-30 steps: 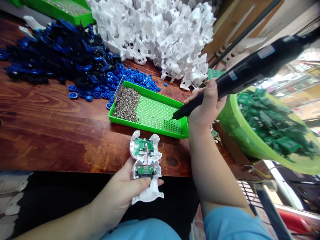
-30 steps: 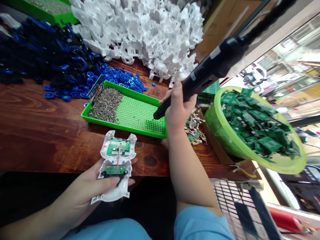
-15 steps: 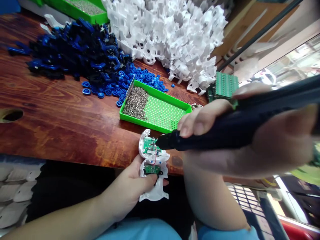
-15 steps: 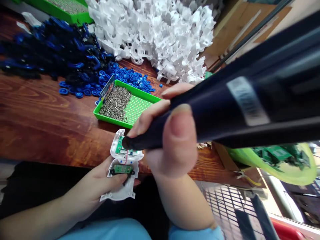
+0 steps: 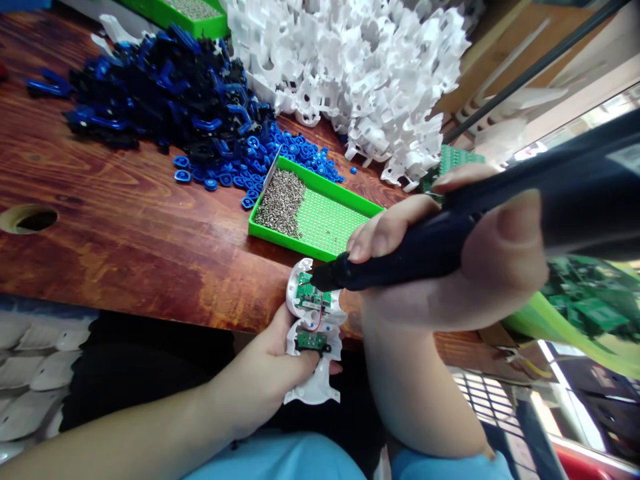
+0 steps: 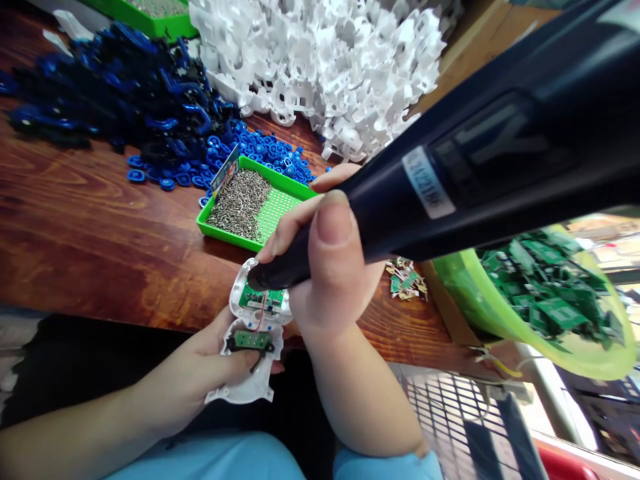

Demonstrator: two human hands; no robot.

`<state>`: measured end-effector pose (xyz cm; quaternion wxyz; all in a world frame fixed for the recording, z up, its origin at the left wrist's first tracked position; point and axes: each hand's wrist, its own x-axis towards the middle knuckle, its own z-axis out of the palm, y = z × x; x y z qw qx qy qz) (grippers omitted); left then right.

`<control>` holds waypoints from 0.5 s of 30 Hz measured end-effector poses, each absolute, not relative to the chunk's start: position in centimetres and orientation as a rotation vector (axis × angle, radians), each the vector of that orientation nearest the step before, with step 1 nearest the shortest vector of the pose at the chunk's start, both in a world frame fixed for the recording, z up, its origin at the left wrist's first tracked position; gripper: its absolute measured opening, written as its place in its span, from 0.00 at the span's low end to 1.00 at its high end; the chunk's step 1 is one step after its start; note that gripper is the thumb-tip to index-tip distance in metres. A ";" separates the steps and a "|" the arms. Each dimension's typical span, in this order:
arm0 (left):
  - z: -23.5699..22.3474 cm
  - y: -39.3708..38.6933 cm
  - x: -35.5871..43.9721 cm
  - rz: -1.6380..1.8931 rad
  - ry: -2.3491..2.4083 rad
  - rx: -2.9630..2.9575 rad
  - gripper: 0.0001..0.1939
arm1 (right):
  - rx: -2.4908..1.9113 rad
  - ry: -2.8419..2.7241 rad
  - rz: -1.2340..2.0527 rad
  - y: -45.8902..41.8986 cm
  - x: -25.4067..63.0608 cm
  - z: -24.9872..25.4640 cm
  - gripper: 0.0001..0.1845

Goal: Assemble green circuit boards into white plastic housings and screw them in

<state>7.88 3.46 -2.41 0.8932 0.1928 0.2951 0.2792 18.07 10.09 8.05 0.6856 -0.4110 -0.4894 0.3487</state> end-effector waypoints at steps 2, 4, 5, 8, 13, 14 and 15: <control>-2.3 3.5 7.8 0.574 0.617 0.414 0.33 | -0.947 -1.114 0.792 10.1 18.1 8.2 0.26; -2.1 3.5 7.8 0.568 0.624 0.430 0.34 | -0.934 -1.146 0.774 10.0 18.1 8.3 0.26; -2.0 3.6 7.8 0.566 0.628 0.437 0.34 | -0.928 -1.156 0.766 10.0 18.1 8.4 0.26; -1.9 3.6 7.8 0.563 0.641 0.433 0.34 | -0.907 -1.169 0.786 9.8 18.2 8.4 0.25; -2.0 3.5 7.8 0.562 0.654 0.453 0.34 | -0.849 -1.182 0.754 9.5 18.5 7.3 0.20; -2.1 3.5 7.8 0.562 0.649 0.458 0.35 | -0.818 -1.199 0.729 9.5 18.6 7.0 0.19; -2.1 3.5 7.8 0.562 0.643 0.461 0.35 | -0.785 -1.217 0.707 9.5 18.6 6.8 0.17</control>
